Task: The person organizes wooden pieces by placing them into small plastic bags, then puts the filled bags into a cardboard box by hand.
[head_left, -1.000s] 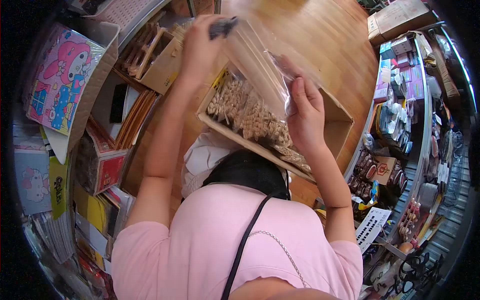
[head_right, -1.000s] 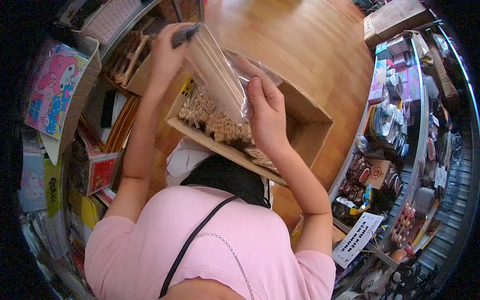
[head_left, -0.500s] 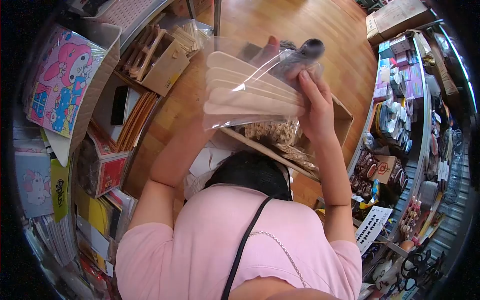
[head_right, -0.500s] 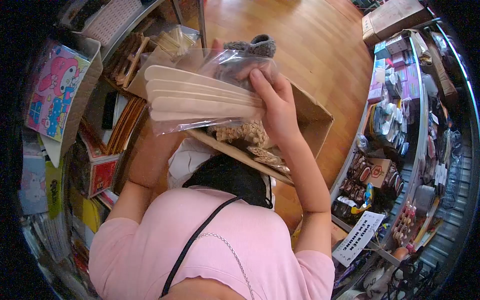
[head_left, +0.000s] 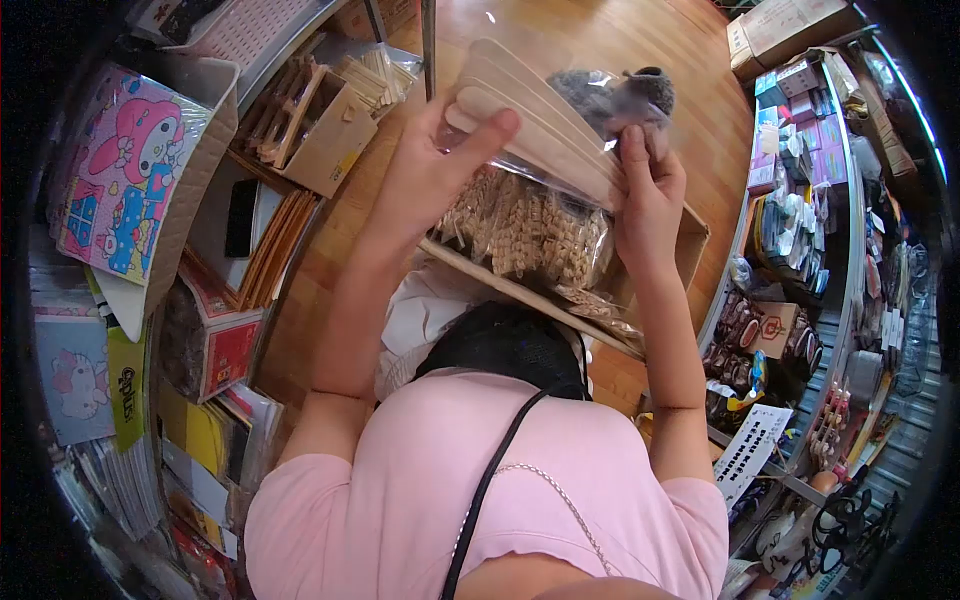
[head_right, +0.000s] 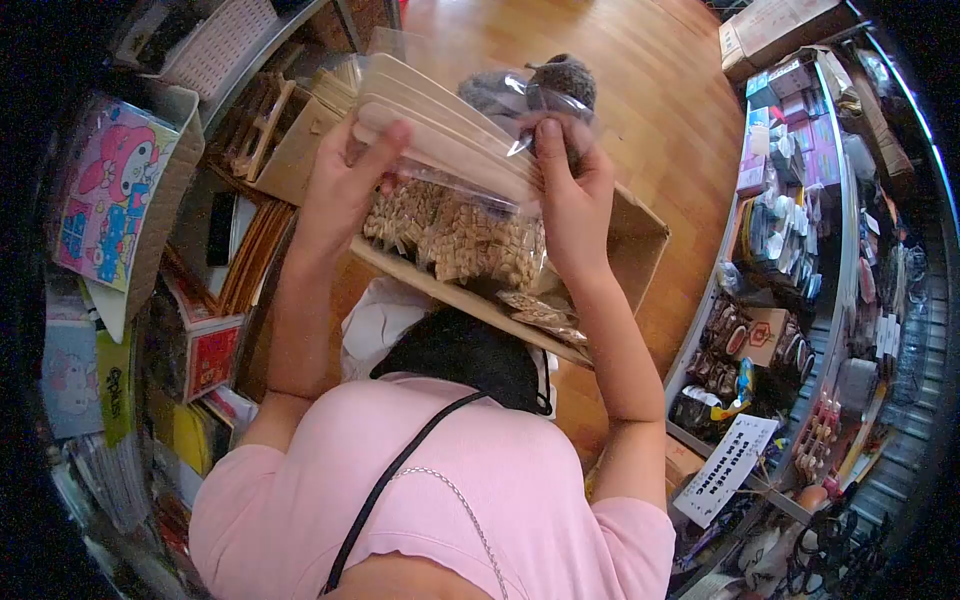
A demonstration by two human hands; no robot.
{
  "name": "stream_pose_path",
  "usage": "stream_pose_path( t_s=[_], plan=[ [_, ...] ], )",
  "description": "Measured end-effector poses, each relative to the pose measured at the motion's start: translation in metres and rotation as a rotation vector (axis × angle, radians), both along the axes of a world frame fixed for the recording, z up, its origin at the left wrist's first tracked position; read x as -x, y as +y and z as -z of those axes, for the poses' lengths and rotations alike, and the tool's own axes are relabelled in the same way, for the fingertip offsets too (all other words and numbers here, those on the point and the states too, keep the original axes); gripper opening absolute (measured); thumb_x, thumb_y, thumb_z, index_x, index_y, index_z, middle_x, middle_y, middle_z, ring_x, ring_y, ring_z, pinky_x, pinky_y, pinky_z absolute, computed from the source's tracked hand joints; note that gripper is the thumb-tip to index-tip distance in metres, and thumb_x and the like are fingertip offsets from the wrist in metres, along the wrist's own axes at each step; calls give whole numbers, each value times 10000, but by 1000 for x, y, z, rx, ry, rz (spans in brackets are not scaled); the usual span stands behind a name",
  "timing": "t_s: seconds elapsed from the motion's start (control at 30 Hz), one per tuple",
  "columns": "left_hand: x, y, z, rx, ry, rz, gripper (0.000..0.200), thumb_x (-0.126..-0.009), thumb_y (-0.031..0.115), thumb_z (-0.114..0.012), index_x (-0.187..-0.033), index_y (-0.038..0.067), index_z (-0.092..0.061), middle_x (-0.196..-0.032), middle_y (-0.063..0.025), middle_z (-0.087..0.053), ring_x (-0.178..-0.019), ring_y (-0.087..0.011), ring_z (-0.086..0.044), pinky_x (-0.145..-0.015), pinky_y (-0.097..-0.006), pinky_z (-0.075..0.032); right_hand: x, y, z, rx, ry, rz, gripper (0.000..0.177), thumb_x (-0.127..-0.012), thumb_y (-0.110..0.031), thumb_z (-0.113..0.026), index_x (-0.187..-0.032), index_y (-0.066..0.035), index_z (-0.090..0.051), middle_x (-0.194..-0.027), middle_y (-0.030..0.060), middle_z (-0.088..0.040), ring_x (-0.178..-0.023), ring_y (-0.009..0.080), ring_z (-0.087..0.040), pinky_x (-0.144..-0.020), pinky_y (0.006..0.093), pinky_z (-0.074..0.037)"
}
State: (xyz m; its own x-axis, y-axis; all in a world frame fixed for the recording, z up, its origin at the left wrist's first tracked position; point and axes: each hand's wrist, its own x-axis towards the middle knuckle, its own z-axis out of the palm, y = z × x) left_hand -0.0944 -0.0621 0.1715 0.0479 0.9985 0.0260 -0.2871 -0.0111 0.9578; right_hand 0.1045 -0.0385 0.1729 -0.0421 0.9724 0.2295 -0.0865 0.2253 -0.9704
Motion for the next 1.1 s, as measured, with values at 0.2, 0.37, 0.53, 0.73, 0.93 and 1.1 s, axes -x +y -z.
stream_pose_path(
  t_s=[0.2, 0.37, 0.53, 0.73, 0.93, 1.1],
  plan=[
    [17, 0, -12, -458, 298, -182, 278, -692, 47, -725, -956, 37, -639, -858, -28, -606, -848, -111, -575, -729, -241, -455, -14, 11, -5, -30, 43, 187, 395, -957, -317, -358, -885, -16, -603, -854, 35, -565, -796, 108, -491, -736, 219, -380],
    [35, -15, -6, -715, 519, -181, 363, -551, -36, -724, -869, 139, -709, -1101, -75, -486, -932, -190, -572, -809, -298, -472, -21, 19, 0, -218, 23, 352, 267, -900, -281, -500, -849, -30, -575, -807, 6, -532, -754, 87, -457, -701, 209, -359],
    [56, -31, 16, -654, 578, -255, 311, -564, 10, -741, -854, 116, -699, -1174, -121, -435, -1007, -230, -558, -873, -326, -460, -21, 19, 7, -78, 54, 340, 240, -776, -48, -646, -963, -53, -496, -893, 25, -501, -828, 113, -514, -758, 235, -424],
    [71, -32, 49, -599, 560, -514, 266, -654, -28, -652, -858, 129, -717, -1281, -160, -448, -1075, -221, -525, -862, -288, -456, -12, 19, 3, -157, 73, 338, 206, -810, -52, -602, -844, -88, -401, -876, 7, -438, -835, 95, -424, -786, 229, -358],
    [73, -42, 59, -440, 748, -555, 284, -675, -36, -631, -906, 110, -706, -1293, -152, -433, -1147, -255, -477, -872, -289, -462, -4, 21, 9, -141, 20, 278, 202, -809, -29, -590, -838, -82, -397, -863, 9, -450, -839, 95, -442, -786, 221, -373],
    [61, -40, 68, -573, 663, -593, 367, -632, -48, -667, -966, 103, -685, -1267, -141, -423, -1118, -268, -488, -884, -315, -473, 19, 9, -7, -30, 15, 137, 183, -778, 10, -568, -920, -54, -473, -923, 31, -508, -853, 101, -477, -767, 233, -399]
  ],
)
